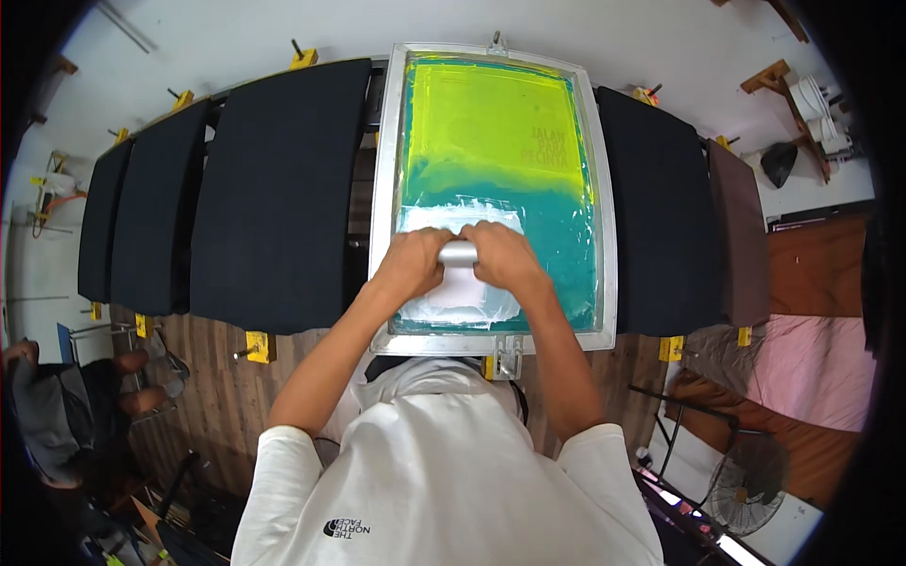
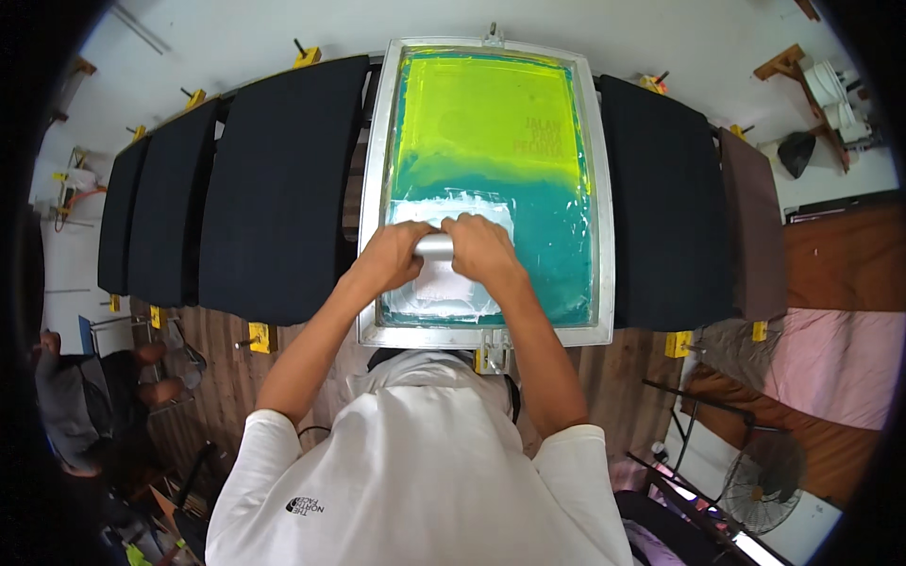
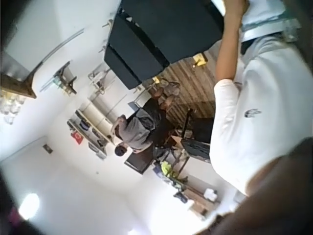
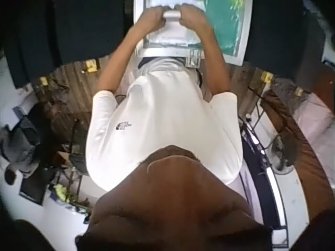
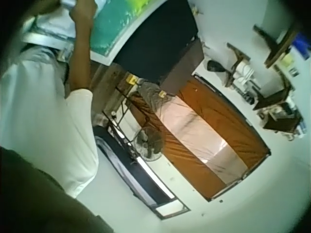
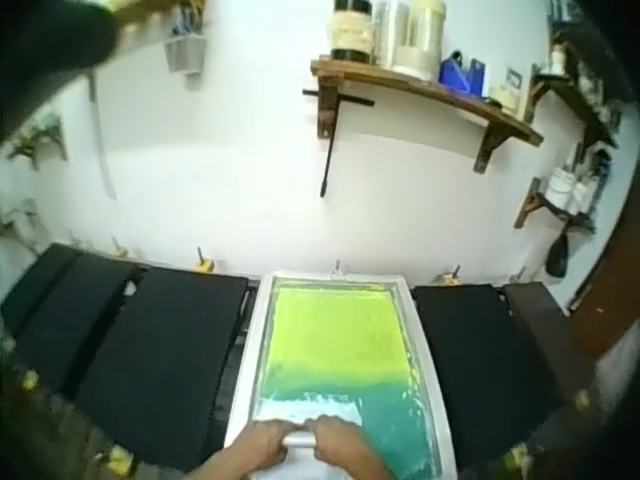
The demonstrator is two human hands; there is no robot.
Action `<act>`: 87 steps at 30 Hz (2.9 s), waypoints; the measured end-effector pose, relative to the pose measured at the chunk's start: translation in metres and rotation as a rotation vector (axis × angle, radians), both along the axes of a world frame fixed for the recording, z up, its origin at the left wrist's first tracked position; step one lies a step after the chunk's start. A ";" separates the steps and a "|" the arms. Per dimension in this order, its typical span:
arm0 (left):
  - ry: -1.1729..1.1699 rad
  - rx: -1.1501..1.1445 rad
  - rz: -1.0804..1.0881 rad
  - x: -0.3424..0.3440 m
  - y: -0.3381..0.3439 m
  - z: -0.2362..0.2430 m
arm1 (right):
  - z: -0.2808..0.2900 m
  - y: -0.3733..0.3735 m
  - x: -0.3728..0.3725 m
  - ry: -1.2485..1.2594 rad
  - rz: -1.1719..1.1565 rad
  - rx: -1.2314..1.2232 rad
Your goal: Manually spreading ink across a screen using a squeegee to print a design onto t-shirts.
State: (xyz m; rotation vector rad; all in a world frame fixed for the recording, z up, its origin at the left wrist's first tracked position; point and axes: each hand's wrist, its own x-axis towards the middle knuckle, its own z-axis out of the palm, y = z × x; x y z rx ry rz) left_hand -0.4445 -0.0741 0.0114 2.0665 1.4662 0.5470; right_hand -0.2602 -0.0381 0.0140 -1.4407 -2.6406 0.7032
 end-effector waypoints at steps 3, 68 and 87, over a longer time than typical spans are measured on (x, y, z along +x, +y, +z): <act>-0.059 0.036 0.005 0.002 -0.032 -0.009 | -0.012 -0.032 0.003 0.111 -0.035 0.026; -0.207 0.004 0.058 0.007 -0.050 -0.025 | -0.009 -0.058 -0.001 0.088 -0.114 0.091; -0.154 -0.023 0.086 0.007 -0.015 -0.011 | 0.001 -0.022 -0.001 0.056 -0.096 0.100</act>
